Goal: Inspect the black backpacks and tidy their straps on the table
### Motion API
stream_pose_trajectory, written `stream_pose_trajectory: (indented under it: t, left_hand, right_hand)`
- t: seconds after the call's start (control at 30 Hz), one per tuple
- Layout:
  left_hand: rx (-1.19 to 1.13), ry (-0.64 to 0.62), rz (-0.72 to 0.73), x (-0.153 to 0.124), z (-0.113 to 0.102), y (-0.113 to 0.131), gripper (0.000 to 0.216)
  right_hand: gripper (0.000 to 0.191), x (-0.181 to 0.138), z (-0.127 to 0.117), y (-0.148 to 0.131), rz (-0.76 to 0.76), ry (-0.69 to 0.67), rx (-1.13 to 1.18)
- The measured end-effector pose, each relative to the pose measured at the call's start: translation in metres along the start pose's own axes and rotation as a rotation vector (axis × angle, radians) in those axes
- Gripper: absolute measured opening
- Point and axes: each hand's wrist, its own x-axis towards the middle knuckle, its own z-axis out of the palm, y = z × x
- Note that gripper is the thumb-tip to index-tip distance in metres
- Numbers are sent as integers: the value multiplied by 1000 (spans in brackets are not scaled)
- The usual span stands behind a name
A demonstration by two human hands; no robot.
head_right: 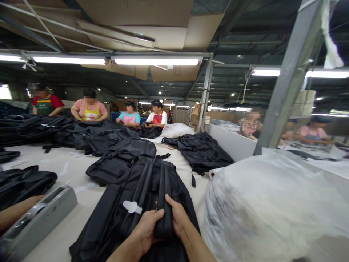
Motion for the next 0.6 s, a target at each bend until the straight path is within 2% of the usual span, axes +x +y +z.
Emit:
stream_pose_trajectory:
  t: [0.1, 0.23, 0.37, 0.43, 0.5, 0.57, 0.6]
  left_hand:
    - [2, 28, 59, 5, 6, -2, 11]
    - [-11, 39, 111, 9, 8, -6, 5]
    - [-54, 14, 60, 11, 1, -7, 7]
    - [-98, -34, -20, 18, -3, -9, 15]
    - [-187, -134, -77, 33, -6, -14, 28]
    - [-292, -204, -4, 52, -6, -20, 32]
    - [-320, -178, 76, 61, -5, -24, 31]
  right_hand:
    - [24, 2, -3, -3, -14, -17, 43]
    - [16, 5, -6, -4, -62, 26, 49]
    - [19, 4, -3, -1, -80, 83, -24]
    - [19, 2, -3, 0, -43, 90, -19]
    - [21, 3, -6, 1, 25, 68, 2]
    - [28, 8, -12, 0, 93, 38, -14]
    - [34, 11, -16, 0, 115, 31, -46]
